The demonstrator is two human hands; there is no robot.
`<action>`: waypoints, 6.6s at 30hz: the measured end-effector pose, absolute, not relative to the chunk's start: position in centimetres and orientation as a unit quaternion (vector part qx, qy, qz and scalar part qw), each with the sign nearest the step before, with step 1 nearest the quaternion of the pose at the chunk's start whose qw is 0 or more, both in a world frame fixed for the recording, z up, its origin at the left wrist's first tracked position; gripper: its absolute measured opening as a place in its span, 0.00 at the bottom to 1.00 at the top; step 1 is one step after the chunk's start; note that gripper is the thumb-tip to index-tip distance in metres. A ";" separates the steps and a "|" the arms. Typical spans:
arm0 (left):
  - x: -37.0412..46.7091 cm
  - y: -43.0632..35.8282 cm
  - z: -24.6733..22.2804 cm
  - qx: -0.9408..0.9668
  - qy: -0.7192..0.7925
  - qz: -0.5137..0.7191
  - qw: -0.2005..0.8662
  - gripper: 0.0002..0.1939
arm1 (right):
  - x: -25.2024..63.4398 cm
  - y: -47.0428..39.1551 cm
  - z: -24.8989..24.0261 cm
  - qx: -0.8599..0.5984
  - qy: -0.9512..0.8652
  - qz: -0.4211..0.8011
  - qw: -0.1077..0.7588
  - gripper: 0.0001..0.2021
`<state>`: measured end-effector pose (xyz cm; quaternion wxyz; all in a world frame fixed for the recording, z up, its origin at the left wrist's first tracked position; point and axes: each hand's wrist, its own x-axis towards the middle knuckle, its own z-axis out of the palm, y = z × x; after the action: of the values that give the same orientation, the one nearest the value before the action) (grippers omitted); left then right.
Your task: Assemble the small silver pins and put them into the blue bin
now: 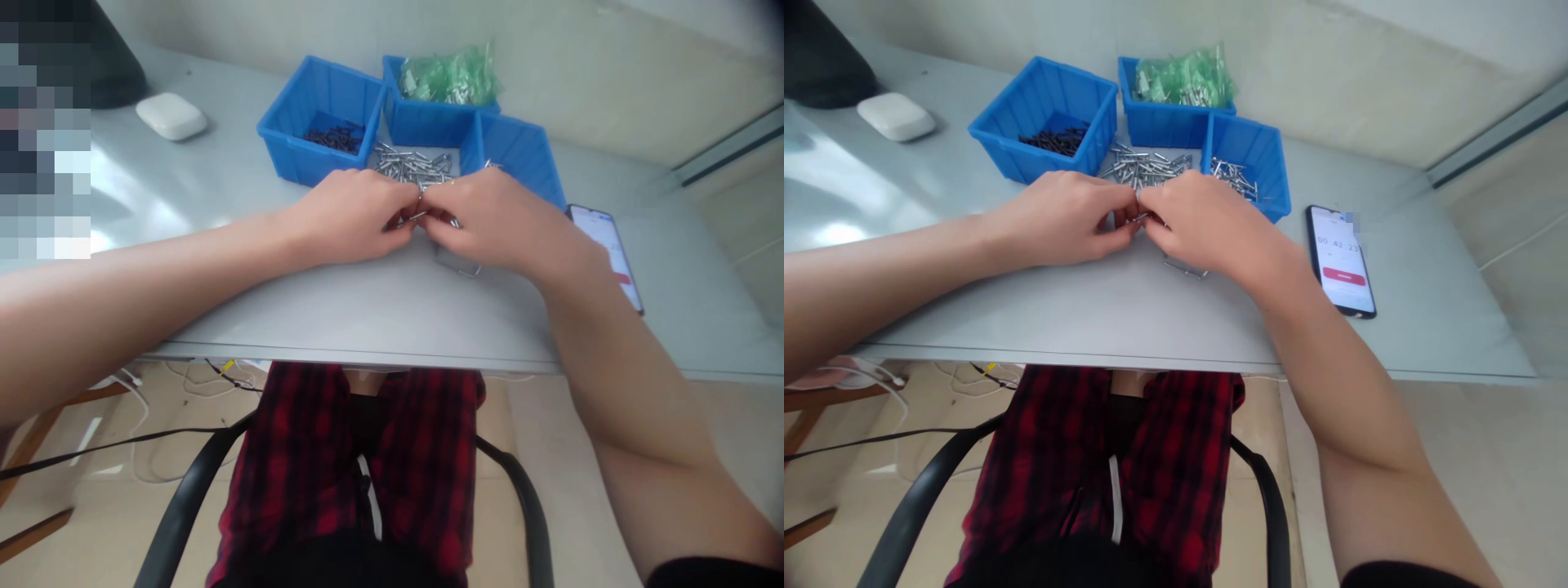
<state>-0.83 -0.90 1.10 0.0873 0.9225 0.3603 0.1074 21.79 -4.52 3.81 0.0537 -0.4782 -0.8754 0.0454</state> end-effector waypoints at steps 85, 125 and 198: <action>-0.7 -1.2 1.5 0.889 0.382 0.219 0.124 0.15 | 20.7 -5.8 5.3 -0.527 -0.827 0.015 0.195 0.06; -0.6 -1.4 1.8 0.873 0.388 0.266 0.126 0.09 | 20.8 -5.5 5.2 -0.547 -0.815 -0.021 0.188 0.07; -0.5 -1.1 1.1 0.899 0.361 0.231 0.091 0.12 | 21.6 -4.4 3.4 -0.483 -0.849 -0.046 0.208 0.09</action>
<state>-0.54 -1.07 1.05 0.0908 0.8989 0.3612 0.2308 21.59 -4.44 3.44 0.2085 -0.4829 -0.8493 -0.0456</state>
